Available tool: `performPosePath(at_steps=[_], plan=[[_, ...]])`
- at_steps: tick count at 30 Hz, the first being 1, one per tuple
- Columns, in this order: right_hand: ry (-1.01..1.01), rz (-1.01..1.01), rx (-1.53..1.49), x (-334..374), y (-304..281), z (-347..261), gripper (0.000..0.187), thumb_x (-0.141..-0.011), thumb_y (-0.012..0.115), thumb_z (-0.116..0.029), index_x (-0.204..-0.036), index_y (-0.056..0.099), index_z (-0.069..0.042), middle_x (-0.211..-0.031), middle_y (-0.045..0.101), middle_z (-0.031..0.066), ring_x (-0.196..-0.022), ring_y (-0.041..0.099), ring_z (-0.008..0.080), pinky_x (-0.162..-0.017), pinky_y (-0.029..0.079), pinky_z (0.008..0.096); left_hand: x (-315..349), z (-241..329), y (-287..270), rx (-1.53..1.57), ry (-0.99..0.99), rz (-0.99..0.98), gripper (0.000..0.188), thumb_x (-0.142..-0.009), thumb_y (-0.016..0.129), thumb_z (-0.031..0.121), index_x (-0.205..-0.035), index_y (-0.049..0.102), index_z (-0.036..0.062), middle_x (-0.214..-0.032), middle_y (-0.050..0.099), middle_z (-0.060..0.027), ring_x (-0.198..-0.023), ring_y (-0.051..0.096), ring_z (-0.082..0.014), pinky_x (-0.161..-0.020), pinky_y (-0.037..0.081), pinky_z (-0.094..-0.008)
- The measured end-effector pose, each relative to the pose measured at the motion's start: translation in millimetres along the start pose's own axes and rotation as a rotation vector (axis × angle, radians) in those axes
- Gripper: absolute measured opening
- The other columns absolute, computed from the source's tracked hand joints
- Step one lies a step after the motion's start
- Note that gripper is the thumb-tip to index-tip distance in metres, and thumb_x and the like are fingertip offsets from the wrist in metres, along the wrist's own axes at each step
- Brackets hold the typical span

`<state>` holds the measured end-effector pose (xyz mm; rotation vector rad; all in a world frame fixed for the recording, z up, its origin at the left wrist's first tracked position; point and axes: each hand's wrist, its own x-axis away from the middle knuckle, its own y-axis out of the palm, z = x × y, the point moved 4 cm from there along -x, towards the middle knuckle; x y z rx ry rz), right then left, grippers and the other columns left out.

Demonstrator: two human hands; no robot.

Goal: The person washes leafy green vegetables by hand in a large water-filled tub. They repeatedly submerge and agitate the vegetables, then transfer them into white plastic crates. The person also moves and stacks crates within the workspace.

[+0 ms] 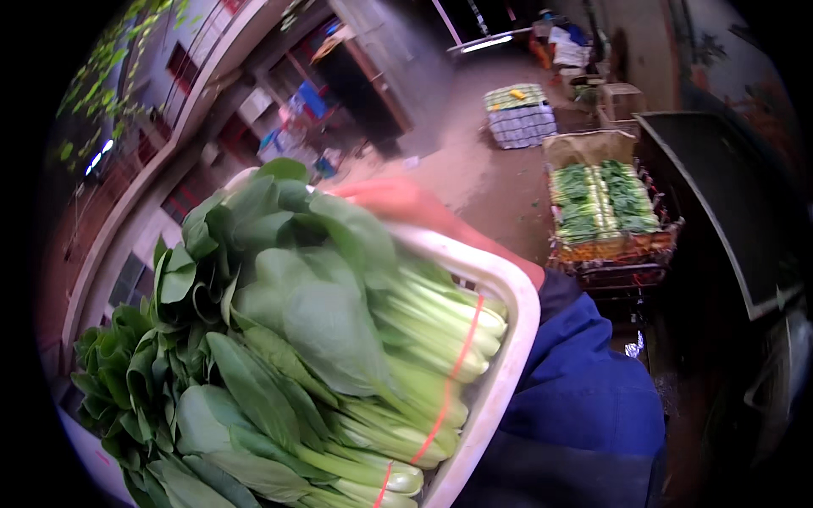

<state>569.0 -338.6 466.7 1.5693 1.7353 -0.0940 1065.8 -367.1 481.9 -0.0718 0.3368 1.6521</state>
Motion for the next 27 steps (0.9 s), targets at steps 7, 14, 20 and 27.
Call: performPosePath(at_steps=[7, 14, 20, 27], plan=[[-0.073, 0.196, 0.076, 155, 1, -71, 0.039, -0.09, 0.064, -0.016, -0.123, 0.069, 0.004, -0.112, 0.073, 0.0136, -0.098, 0.069, 0.0175, -0.087, 0.053, 0.0308, 45, -22, 60, 0.091, -0.028, -0.274, 0.048, -0.104, 0.046, 0.034, -0.137, 0.056, 0.0002, -0.125, 0.066, -0.0141, -0.109, 0.066, -0.0241, -0.095, 0.054, -0.0372], [-0.166, 0.394, 0.249, 287, 24, -163, 0.039, -0.093, 0.061, -0.019, -0.124, 0.069, 0.005, -0.116, 0.072, 0.0143, -0.102, 0.068, 0.0178, -0.09, 0.052, 0.0308, 97, -44, 146, 0.186, -0.157, -0.563, 0.051, -0.105, 0.044, 0.037, -0.137, 0.056, -0.0001, -0.125, 0.066, -0.0143, -0.109, 0.066, -0.0245, -0.095, 0.054, -0.0378], [-0.233, 0.636, 0.355, 405, 48, -233, 0.038, -0.095, 0.06, -0.02, -0.123, 0.069, 0.005, -0.116, 0.072, 0.0143, -0.102, 0.068, 0.0175, -0.091, 0.052, 0.0309, 155, -77, 233, 0.273, -0.3, -0.816, 0.053, -0.105, 0.043, 0.04, -0.137, 0.055, -0.0004, -0.126, 0.066, -0.0145, -0.11, 0.066, -0.0249, -0.096, 0.054, -0.0384], [-0.321, 0.827, 0.437, 535, 27, -314, 0.037, -0.096, 0.06, -0.019, -0.123, 0.069, 0.005, -0.116, 0.072, 0.0142, -0.102, 0.068, 0.0171, -0.091, 0.052, 0.031, 268, -126, 368, 0.35, -0.456, -1.038, 0.056, -0.105, 0.041, 0.043, -0.137, 0.055, -0.0008, -0.126, 0.066, -0.0148, -0.11, 0.066, -0.0254, -0.096, 0.055, -0.0391]])
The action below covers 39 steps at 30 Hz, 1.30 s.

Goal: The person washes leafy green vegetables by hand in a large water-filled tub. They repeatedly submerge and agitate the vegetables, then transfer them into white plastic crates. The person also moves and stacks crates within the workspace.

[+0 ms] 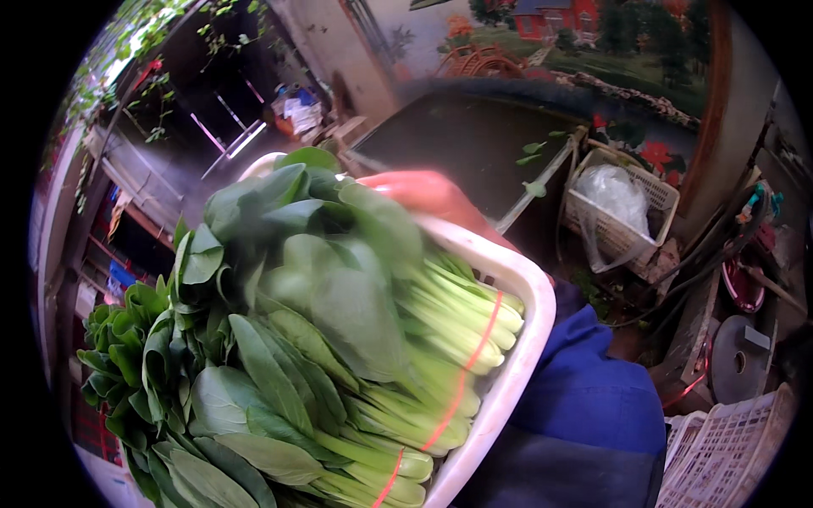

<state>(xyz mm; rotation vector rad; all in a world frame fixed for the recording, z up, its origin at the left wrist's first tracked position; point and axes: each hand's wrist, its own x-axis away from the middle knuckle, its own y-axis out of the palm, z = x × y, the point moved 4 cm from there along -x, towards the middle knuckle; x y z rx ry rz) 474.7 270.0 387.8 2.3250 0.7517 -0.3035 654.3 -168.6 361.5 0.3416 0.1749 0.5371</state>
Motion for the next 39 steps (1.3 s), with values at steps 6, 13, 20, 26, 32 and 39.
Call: performPosePath(at_steps=[6, 13, 20, 26, 32, 39], plan=[[-0.069, 0.076, 0.108, -45, -142, -75, 0.036, -0.096, 0.06, -0.019, -0.122, 0.069, 0.005, -0.116, 0.072, 0.0141, -0.102, 0.068, 0.0168, -0.091, 0.053, 0.0311, -78, -100, 135, 0.051, -0.086, -0.082, 0.059, -0.105, 0.04, 0.046, -0.137, 0.055, -0.001, -0.126, 0.066, -0.015, -0.11, 0.066, -0.0258, -0.096, 0.055, -0.0397], [-0.218, 0.185, 0.543, -81, -356, -89, 0.031, -0.098, 0.061, -0.014, -0.12, 0.07, 0.005, -0.113, 0.073, 0.0115, -0.1, 0.068, 0.0138, -0.089, 0.053, 0.0288, -150, -204, 283, 0.071, -0.19, -0.12, 0.062, -0.106, 0.038, 0.049, -0.137, 0.055, -0.0014, -0.126, 0.066, -0.0153, -0.111, 0.066, -0.0262, -0.096, 0.055, -0.0404], [0.053, 0.372, 0.409, -37, -502, -89, 0.042, -0.099, 0.059, -0.02, -0.133, 0.062, 0.005, -0.127, 0.068, 0.0138, -0.112, 0.066, 0.0188, -0.1, 0.051, 0.0327, -185, -275, 330, 0.174, -0.25, -0.108, 0.065, -0.106, 0.037, 0.053, -0.137, 0.054, -0.0017, -0.126, 0.066, -0.0155, -0.111, 0.066, -0.0267, -0.097, 0.055, -0.0411], [0.092, 0.553, 0.471, 27, -573, -119, 0.051, -0.098, 0.056, -0.023, -0.139, 0.056, 0.007, -0.131, 0.065, 0.014, -0.118, 0.063, 0.0198, -0.104, 0.047, 0.033, -190, -337, 341, 0.271, -0.278, -0.131, 0.068, -0.106, 0.035, 0.055, -0.137, 0.054, -0.002, -0.126, 0.066, -0.0157, -0.111, 0.066, -0.0271, -0.097, 0.055, -0.0417], [0.008, 0.748, 0.603, 43, -611, -166, 0.052, -0.102, 0.052, -0.033, -0.138, 0.057, 0.005, -0.13, 0.065, 0.014, -0.118, 0.063, 0.022, -0.103, 0.047, 0.0365, -213, -404, 370, 0.429, -0.279, -0.263, 0.071, -0.106, 0.034, 0.058, -0.137, 0.054, -0.0023, -0.127, 0.066, -0.016, -0.112, 0.066, -0.0275, -0.097, 0.055, -0.0422], [-0.053, 0.953, 0.552, 77, -710, -168, 0.053, -0.102, 0.051, -0.035, -0.138, 0.057, 0.004, -0.13, 0.065, 0.0139, -0.118, 0.062, 0.0221, -0.103, 0.047, 0.0366, -219, -417, 489, 0.405, -0.259, -0.231, 0.068, -0.108, 0.033, 0.056, -0.137, 0.052, -0.0019, -0.124, 0.067, -0.016, -0.108, 0.067, -0.0262, -0.095, 0.056, -0.0421]])
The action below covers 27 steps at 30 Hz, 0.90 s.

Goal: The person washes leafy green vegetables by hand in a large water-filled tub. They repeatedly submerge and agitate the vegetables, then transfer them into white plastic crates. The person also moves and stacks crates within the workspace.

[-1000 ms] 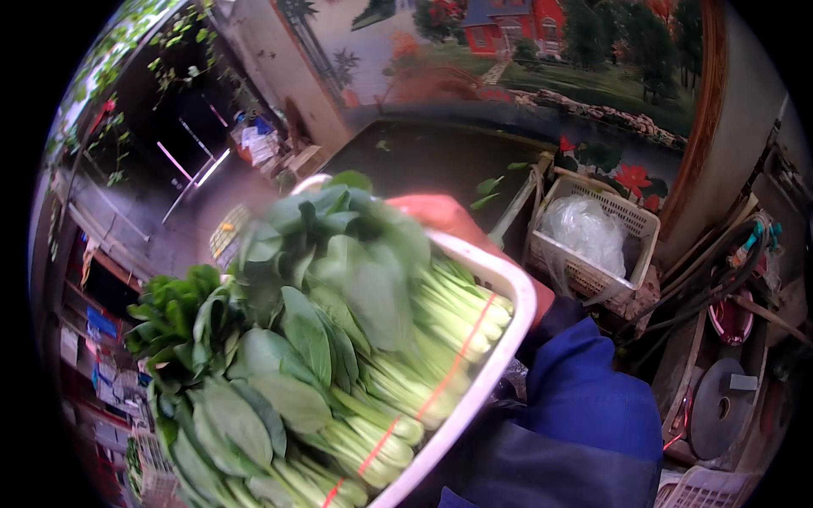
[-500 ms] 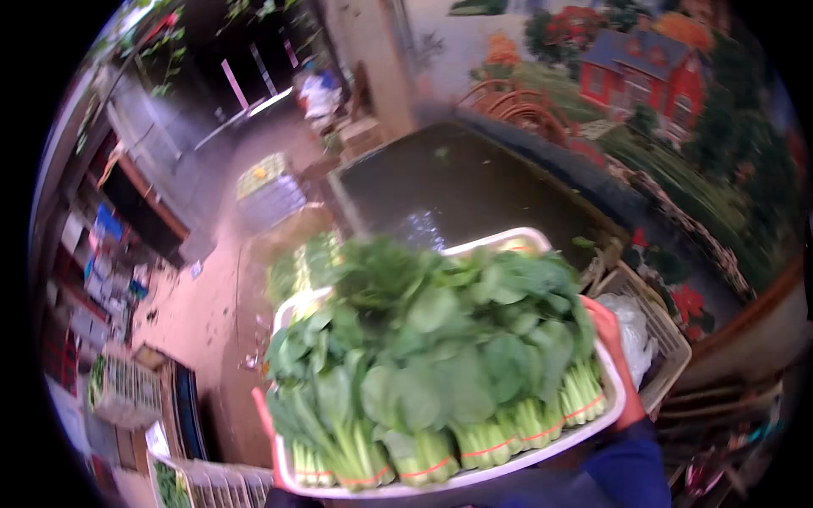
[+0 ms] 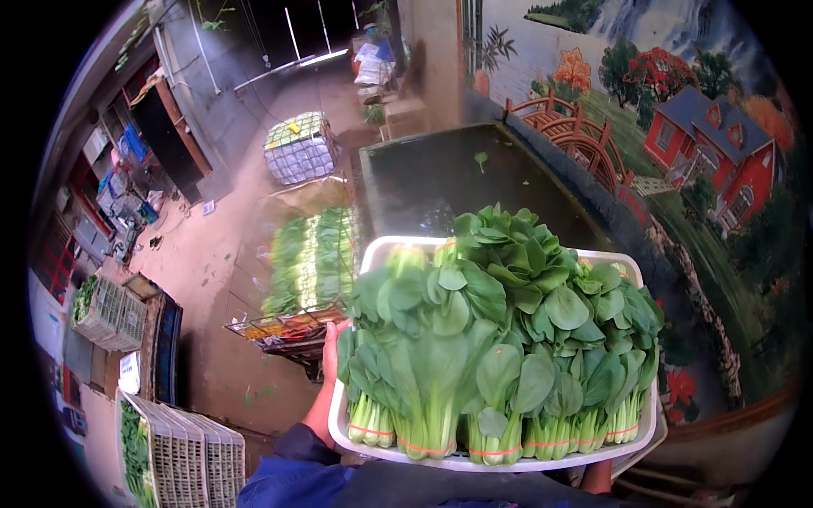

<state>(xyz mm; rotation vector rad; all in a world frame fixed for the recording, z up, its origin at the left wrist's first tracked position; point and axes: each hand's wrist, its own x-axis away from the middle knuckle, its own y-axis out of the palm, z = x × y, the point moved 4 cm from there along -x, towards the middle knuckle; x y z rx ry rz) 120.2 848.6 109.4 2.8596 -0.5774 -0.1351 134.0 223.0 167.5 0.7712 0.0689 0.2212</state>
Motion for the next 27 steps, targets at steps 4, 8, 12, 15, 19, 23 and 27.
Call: performPosePath(at_steps=[4, 8, 12, 15, 19, 23, 27], plan=[[0.0, 0.048, -0.041, -46, -40, 25, 0.053, -0.103, 0.051, -0.035, -0.138, 0.057, 0.004, -0.131, 0.065, 0.0138, -0.118, 0.062, 0.0222, -0.103, 0.047, 0.0367, -18, -34, 11, 0.019, 0.007, 0.109, 0.06, -0.108, 0.035, 0.051, -0.133, 0.055, 0.0004, -0.115, 0.069, -0.0164, -0.102, 0.069, -0.0282, -0.091, 0.058, -0.0438], [-0.017, 0.074, -0.061, -91, -82, 42, 0.054, -0.103, 0.05, -0.036, -0.139, 0.056, 0.003, -0.131, 0.064, 0.0137, -0.118, 0.062, 0.0223, -0.103, 0.047, 0.0368, -33, -66, 71, 0.028, 0.019, 0.099, 0.057, -0.108, 0.036, 0.051, -0.13, 0.056, 0.0028, -0.112, 0.069, -0.0149, -0.102, 0.069, -0.0279, -0.091, 0.058, -0.0441], [-0.04, 0.077, -0.091, -132, -116, 60, 0.054, -0.103, 0.05, -0.037, -0.139, 0.056, 0.003, -0.131, 0.064, 0.0136, -0.118, 0.062, 0.0224, -0.103, 0.047, 0.0369, -52, -105, 66, 0.039, -0.017, 0.128, 0.056, -0.108, 0.036, 0.051, -0.13, 0.056, 0.0034, -0.116, 0.068, -0.015, -0.104, 0.069, -0.0281, -0.092, 0.058, -0.0441], [-0.082, 0.09, -0.121, -152, -137, 70, 0.054, -0.104, 0.049, -0.038, -0.139, 0.056, 0.003, -0.131, 0.064, 0.0136, -0.118, 0.062, 0.0224, -0.103, 0.047, 0.037, -82, -134, 46, 0.03, -0.111, 0.104, 0.071, -0.1, 0.044, 0.066, -0.133, 0.059, 0.0052, -0.125, 0.068, -0.0132, -0.109, 0.067, -0.0296, -0.098, 0.054, -0.0464], [0.045, 0.123, 0.068, -158, -123, 77, 0.063, -0.107, 0.04, -0.05, -0.143, 0.05, 0.001, -0.138, 0.058, 0.0123, -0.124, 0.056, 0.0231, -0.106, 0.044, 0.0366, -124, -148, 7, -0.02, -0.264, 0.079, 0.072, -0.099, 0.044, 0.067, -0.133, 0.058, 0.0054, -0.124, 0.068, -0.0139, -0.109, 0.067, -0.0303, -0.098, 0.054, -0.0471], [-0.197, 0.112, 0.274, -158, -106, 73, 0.058, -0.109, 0.039, -0.045, -0.139, 0.053, 0.003, -0.132, 0.062, 0.016, -0.122, 0.058, 0.0256, -0.107, 0.041, 0.0367, -162, -156, -18, -0.064, -0.361, 0.046, 0.074, -0.099, 0.043, 0.068, -0.134, 0.058, 0.0055, -0.123, 0.068, -0.0146, -0.108, 0.067, -0.031, -0.098, 0.054, -0.0478], [-0.308, -0.113, 0.703, -167, -66, 34, 0.059, -0.106, 0.046, -0.042, -0.142, 0.049, 0.005, -0.134, 0.058, 0.0251, -0.127, 0.055, 0.0352, -0.107, 0.041, 0.0413, -180, -163, -60, -0.068, -0.411, 0.068, 0.075, -0.099, 0.042, 0.07, -0.135, 0.058, 0.0057, -0.122, 0.068, -0.0154, -0.108, 0.067, -0.0317, -0.098, 0.054, -0.0485]])
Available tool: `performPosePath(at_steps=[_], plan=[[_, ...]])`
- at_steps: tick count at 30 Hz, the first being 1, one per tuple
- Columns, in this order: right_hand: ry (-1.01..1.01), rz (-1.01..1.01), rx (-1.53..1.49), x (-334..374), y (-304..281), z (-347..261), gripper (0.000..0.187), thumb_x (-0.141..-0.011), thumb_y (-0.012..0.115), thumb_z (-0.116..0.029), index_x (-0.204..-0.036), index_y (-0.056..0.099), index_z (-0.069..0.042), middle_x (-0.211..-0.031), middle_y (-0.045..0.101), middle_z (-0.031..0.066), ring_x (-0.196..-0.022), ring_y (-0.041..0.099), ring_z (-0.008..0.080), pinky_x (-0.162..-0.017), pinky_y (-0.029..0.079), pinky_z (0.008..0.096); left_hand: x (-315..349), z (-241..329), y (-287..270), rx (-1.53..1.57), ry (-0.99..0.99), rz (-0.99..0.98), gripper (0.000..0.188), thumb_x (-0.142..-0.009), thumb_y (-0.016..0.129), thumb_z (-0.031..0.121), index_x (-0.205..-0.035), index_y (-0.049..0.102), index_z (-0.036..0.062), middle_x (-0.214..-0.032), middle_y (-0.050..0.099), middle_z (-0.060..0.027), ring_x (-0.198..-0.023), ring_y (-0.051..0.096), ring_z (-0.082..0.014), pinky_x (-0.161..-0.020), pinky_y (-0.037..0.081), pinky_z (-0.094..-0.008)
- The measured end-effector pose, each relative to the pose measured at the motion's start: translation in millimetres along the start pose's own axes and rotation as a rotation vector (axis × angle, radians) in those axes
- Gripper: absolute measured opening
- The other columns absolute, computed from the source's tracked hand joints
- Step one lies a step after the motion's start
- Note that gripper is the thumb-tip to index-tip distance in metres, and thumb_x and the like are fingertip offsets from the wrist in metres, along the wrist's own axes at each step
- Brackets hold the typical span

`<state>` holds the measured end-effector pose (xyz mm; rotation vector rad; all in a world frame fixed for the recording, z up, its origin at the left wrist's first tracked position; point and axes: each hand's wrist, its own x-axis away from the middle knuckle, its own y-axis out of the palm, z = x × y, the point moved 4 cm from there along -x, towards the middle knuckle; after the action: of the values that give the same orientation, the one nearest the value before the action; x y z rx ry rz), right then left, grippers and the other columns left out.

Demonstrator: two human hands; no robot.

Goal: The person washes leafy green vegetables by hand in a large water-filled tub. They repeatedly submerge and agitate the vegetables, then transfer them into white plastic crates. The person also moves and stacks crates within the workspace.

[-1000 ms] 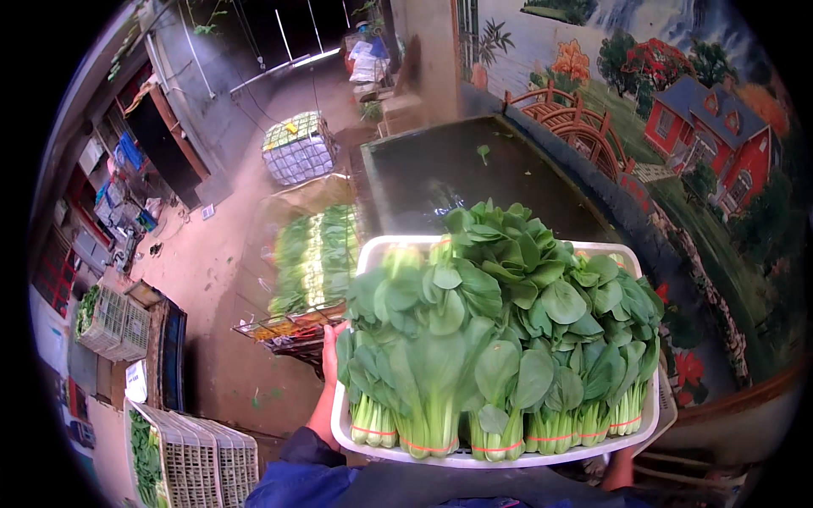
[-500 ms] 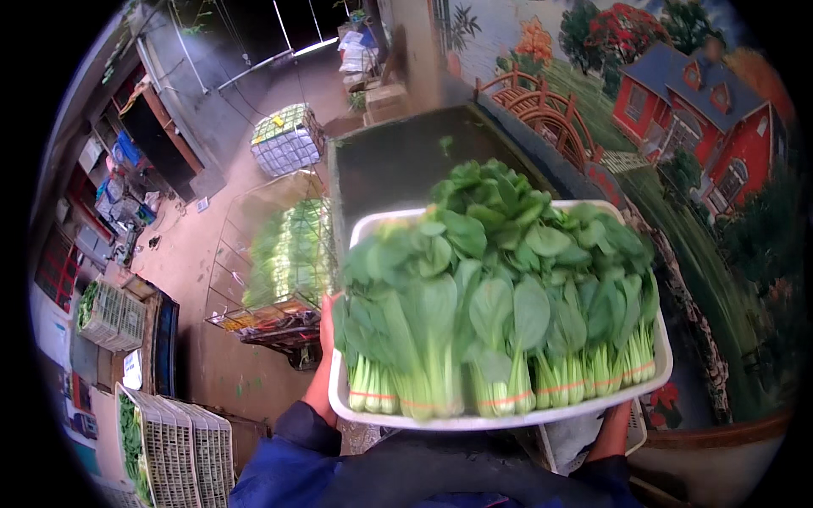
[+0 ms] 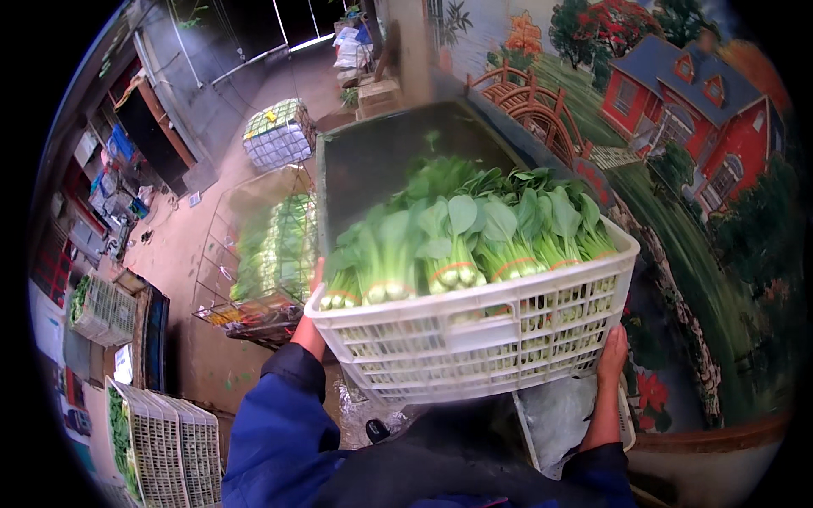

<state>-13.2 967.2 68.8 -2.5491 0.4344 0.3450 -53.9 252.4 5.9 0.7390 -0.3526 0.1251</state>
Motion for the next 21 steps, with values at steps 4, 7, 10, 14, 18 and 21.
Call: performPosePath(at_steps=[4, 7, 10, 14, 18, 21], plan=[[-0.07, -0.145, 0.131, -23, 12, -47, 0.058, -0.103, 0.051, -0.037, -0.144, 0.046, 0.003, -0.139, 0.052, 0.0261, -0.128, 0.052, 0.0393, -0.108, 0.039, 0.0441, -31, -7, -33, 0.014, -0.017, 0.007, 0.076, -0.098, 0.042, 0.071, -0.135, 0.058, 0.0058, -0.121, 0.068, -0.0161, -0.108, 0.067, -0.0324, -0.098, 0.054, -0.0492], [-0.148, -0.132, 0.24, -48, 30, -63, 0.055, -0.102, 0.052, -0.033, -0.144, 0.046, 0.003, -0.137, 0.053, 0.0264, -0.125, 0.053, 0.0415, -0.107, 0.039, 0.0463, -58, -3, -52, 0.021, -0.018, -0.033, 0.078, -0.098, 0.041, 0.072, -0.136, 0.057, 0.0059, -0.12, 0.069, -0.0166, -0.108, 0.068, -0.033, -0.098, 0.054, -0.0497], [-0.128, -0.175, 0.302, -80, 64, -69, 0.052, -0.101, 0.052, -0.03, -0.141, 0.048, 0.003, -0.134, 0.054, 0.0278, -0.124, 0.053, 0.0442, -0.106, 0.04, 0.0488, -61, 6, -64, 0.075, -0.081, -0.311, 0.083, -0.094, 0.045, 0.076, -0.126, 0.065, 0.0018, -0.117, 0.07, -0.0175, -0.107, 0.067, -0.0342, -0.096, 0.053, -0.0472], [-0.106, -0.249, 0.376, -113, 89, -65, 0.045, -0.102, 0.051, -0.03, -0.131, 0.053, 0.004, -0.124, 0.059, 0.0304, -0.117, 0.055, 0.0475, -0.1, 0.043, 0.0504, -32, 37, -15, -0.637, 0.41, 0.869, 0.069, -0.105, 0.04, 0.055, -0.132, 0.058, -0.0059, -0.127, 0.066, -0.0208, -0.117, 0.063, -0.0336, -0.103, 0.046, -0.0418], [-0.077, -0.311, 0.454, -142, 113, -57, 0.046, -0.103, 0.052, -0.035, -0.126, 0.055, 0.005, -0.118, 0.063, 0.0321, -0.112, 0.058, 0.0504, -0.094, 0.046, 0.0522, 28, 21, 60, -1.217, 0.584, 0.781, 0.056, -0.106, 0.047, 0.035, -0.146, 0.046, -0.0033, -0.148, 0.05, -0.0235, -0.137, 0.047, -0.0343, -0.115, 0.033, -0.0406], [-0.046, -0.357, 0.541, -167, 138, -40, 0.056, -0.103, 0.051, -0.044, -0.128, 0.054, 0.006, -0.118, 0.063, 0.0345, -0.111, 0.058, 0.0518, -0.094, 0.047, 0.0549, 68, -24, 111, -1.46, 0.595, 0.524, 0.062, -0.101, 0.057, 0.033, -0.153, 0.038, 0.0038, -0.16, 0.031, -0.0257, -0.148, 0.03, -0.0392, -0.12, 0.025, -0.0458]])
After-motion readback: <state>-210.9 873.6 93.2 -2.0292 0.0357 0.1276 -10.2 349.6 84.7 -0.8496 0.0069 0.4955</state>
